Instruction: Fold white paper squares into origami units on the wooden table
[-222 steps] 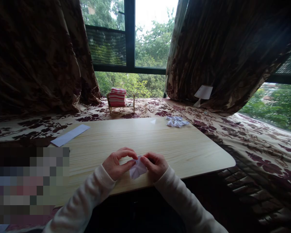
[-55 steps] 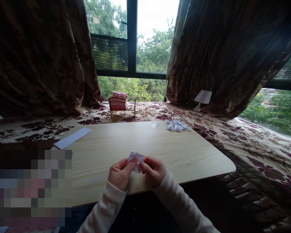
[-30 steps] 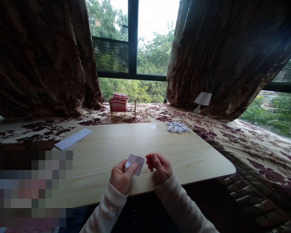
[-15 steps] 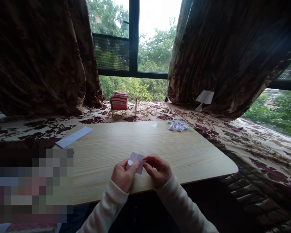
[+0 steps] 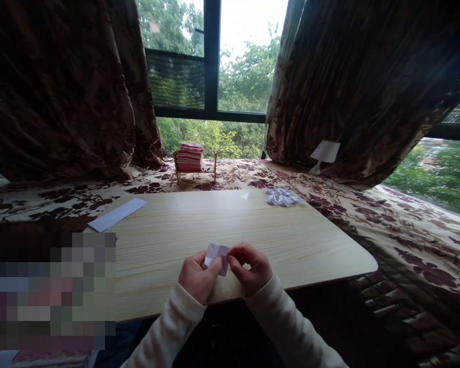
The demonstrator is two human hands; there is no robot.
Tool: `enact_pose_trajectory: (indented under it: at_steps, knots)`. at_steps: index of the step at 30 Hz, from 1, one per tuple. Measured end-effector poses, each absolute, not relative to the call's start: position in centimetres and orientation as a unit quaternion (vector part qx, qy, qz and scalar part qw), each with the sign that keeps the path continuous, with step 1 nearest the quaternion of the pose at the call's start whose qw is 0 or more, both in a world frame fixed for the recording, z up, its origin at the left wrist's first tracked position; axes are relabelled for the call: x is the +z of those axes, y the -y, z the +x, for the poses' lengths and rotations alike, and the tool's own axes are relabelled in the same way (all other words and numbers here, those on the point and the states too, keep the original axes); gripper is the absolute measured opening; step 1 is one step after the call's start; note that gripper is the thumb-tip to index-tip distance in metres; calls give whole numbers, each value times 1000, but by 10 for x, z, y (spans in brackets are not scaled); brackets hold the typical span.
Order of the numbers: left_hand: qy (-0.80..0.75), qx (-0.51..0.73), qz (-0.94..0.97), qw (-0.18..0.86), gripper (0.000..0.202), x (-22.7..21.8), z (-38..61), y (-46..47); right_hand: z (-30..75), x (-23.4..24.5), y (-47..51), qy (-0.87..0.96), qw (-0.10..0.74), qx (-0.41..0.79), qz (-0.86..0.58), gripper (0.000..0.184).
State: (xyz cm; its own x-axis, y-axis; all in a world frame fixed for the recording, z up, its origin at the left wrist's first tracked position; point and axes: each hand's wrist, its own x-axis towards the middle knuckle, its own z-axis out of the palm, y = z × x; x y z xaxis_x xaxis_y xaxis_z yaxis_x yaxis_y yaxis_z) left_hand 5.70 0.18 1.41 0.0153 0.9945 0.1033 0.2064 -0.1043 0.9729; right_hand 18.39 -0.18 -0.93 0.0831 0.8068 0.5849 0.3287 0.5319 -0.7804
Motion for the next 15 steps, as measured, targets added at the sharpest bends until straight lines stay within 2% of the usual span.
enact_pose_trajectory:
  at_steps: [8,15]
  knots:
    - [-534,453,585,410,26,16,58,-1,192,-9,8,724,547,35,-419,11]
    - [-521,455,611,385,25,14,59,-1,192,-7,8,728,528,28,-435,10]
